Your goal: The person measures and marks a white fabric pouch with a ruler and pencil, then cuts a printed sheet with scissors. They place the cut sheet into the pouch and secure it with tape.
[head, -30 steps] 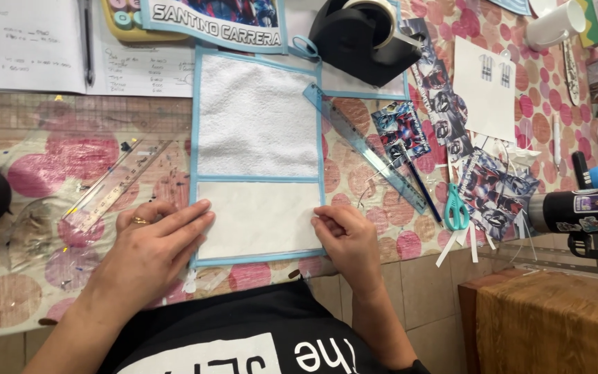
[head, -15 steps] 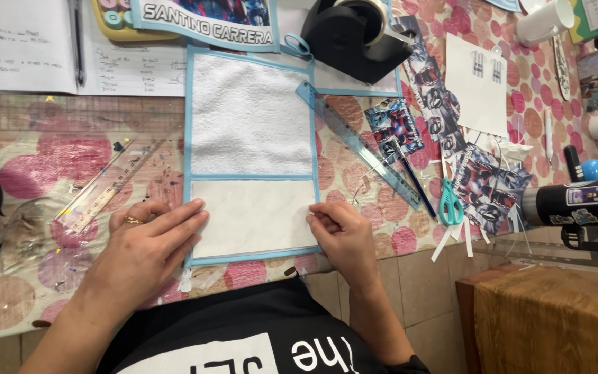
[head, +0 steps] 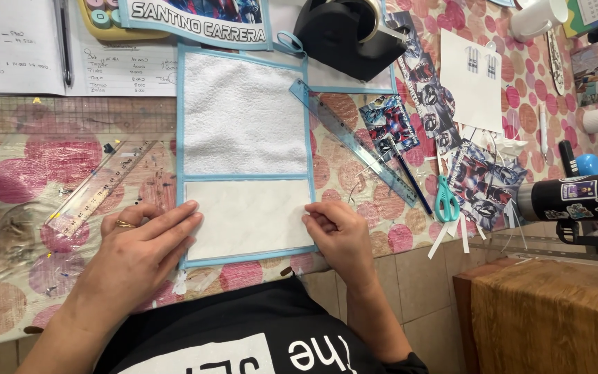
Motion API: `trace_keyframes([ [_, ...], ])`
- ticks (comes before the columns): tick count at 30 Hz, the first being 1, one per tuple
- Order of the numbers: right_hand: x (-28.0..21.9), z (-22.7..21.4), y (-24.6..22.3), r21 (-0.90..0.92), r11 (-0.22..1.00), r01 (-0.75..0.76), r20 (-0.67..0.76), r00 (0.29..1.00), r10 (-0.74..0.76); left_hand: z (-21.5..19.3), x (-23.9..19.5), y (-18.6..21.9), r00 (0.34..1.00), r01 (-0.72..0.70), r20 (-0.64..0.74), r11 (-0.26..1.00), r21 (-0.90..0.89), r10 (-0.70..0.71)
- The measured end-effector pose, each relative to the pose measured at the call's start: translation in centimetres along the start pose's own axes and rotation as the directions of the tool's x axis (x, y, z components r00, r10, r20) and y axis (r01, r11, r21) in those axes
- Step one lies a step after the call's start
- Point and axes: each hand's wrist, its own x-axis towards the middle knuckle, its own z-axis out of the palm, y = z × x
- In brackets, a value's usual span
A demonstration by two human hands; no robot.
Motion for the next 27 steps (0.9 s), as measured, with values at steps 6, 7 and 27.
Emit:
trace_keyframes([
  [6,0.05,-0.03,-0.03,0.011,1.0,0.015,-0.001,1.0,-0.015,0.04,-0.06,-0.02,1.0,0.0,0.001,1.0,0.012,0.0],
  [7,0.08,-0.06,-0.09,0.006,1.0,0.02,0.0,1.0,-0.02,0.04,-0.05,-0.05,1.0,-0.008,-0.002,1.0,0.023,0.008],
  [27,-0.01,0.05,0.06,0.021,1.0,0.005,0.001,1.0,-0.005,0.17,-0.21,0.01,0.999,0.02,0.031,1.0,0.011,-0.02],
])
